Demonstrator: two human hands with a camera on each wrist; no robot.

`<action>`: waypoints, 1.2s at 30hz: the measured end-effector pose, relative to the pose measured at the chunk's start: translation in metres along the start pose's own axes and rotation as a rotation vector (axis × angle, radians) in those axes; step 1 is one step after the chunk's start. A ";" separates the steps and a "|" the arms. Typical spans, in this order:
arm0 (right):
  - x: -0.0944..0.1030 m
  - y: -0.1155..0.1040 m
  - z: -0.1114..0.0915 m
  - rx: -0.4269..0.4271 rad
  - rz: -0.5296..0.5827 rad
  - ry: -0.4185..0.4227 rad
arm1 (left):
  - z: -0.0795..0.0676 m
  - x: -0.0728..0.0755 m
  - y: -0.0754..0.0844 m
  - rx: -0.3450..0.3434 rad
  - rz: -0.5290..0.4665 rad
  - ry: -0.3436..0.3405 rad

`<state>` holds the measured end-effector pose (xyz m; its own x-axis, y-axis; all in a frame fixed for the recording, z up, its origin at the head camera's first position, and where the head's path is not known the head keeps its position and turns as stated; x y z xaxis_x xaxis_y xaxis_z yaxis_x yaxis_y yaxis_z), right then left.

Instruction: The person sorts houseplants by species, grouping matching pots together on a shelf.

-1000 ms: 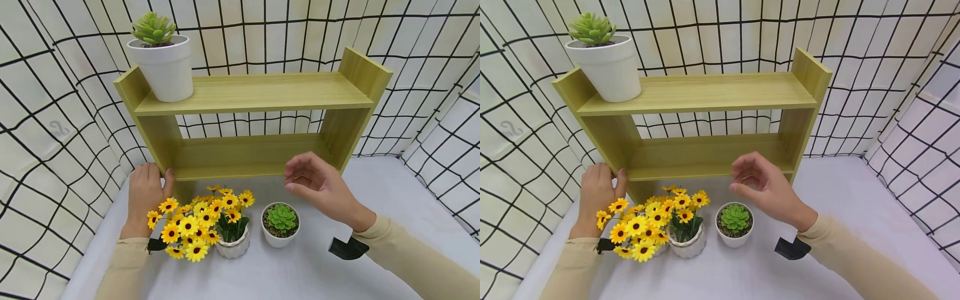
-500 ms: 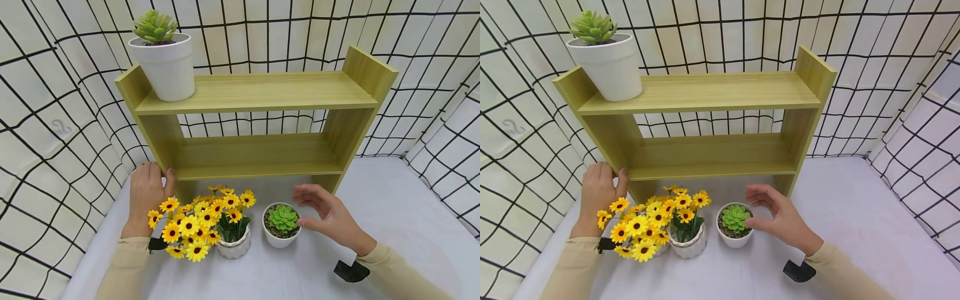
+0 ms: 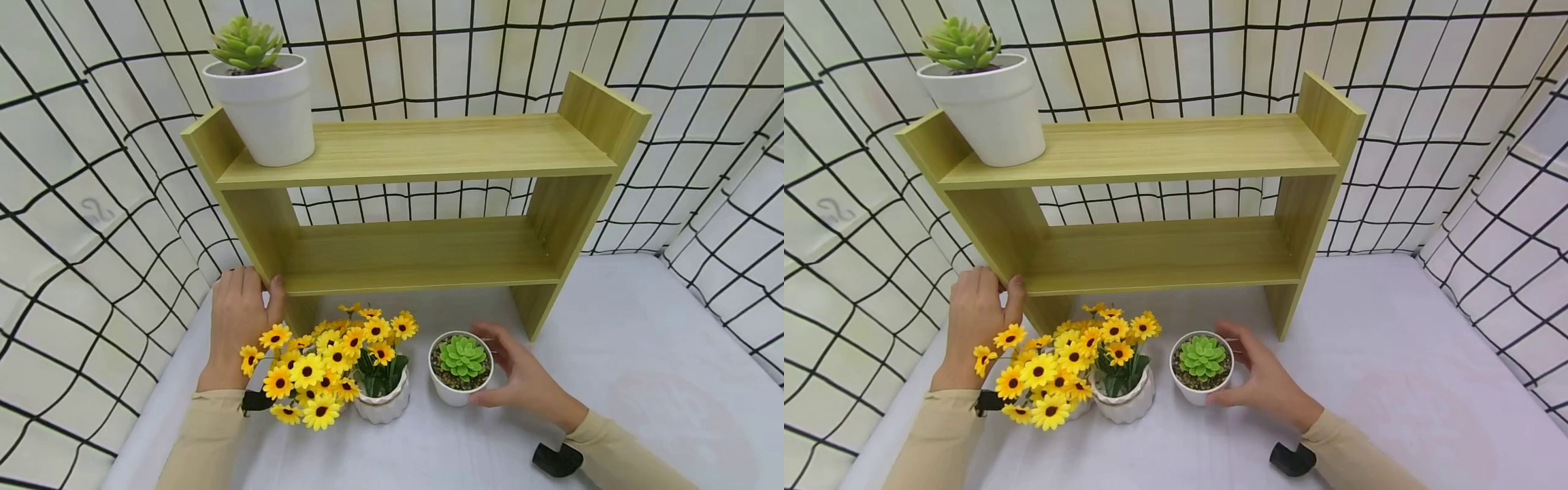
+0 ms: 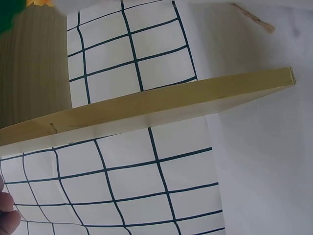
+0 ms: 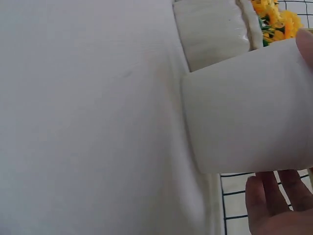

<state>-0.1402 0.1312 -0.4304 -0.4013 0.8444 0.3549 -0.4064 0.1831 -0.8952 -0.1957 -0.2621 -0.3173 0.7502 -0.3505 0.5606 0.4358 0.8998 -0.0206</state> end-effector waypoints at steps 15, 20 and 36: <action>-0.009 0.011 0.002 -0.058 0.066 -0.015 | 0.000 0.000 0.001 -0.019 -0.004 0.010; -0.007 0.006 0.002 -0.070 0.084 -0.004 | 0.001 -0.001 0.003 -0.027 -0.010 0.017; 0.006 -0.027 0.004 0.000 0.194 0.001 | 0.000 0.000 0.001 -0.012 -0.001 0.001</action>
<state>-0.1347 0.1292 -0.4027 -0.4716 0.8641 0.1757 -0.3218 0.0169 -0.9467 -0.1958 -0.2613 -0.3176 0.7502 -0.3515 0.5600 0.4424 0.8963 -0.0301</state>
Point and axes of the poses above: each hand's wrist, its own z-axis towards the middle knuckle, its own x-axis out of the back of the hand, y = z × x, the point moved 5 cm from there along z, towards the middle knuckle, and after that the axes turned 8 degrees about -y, right-handed, at the moved point
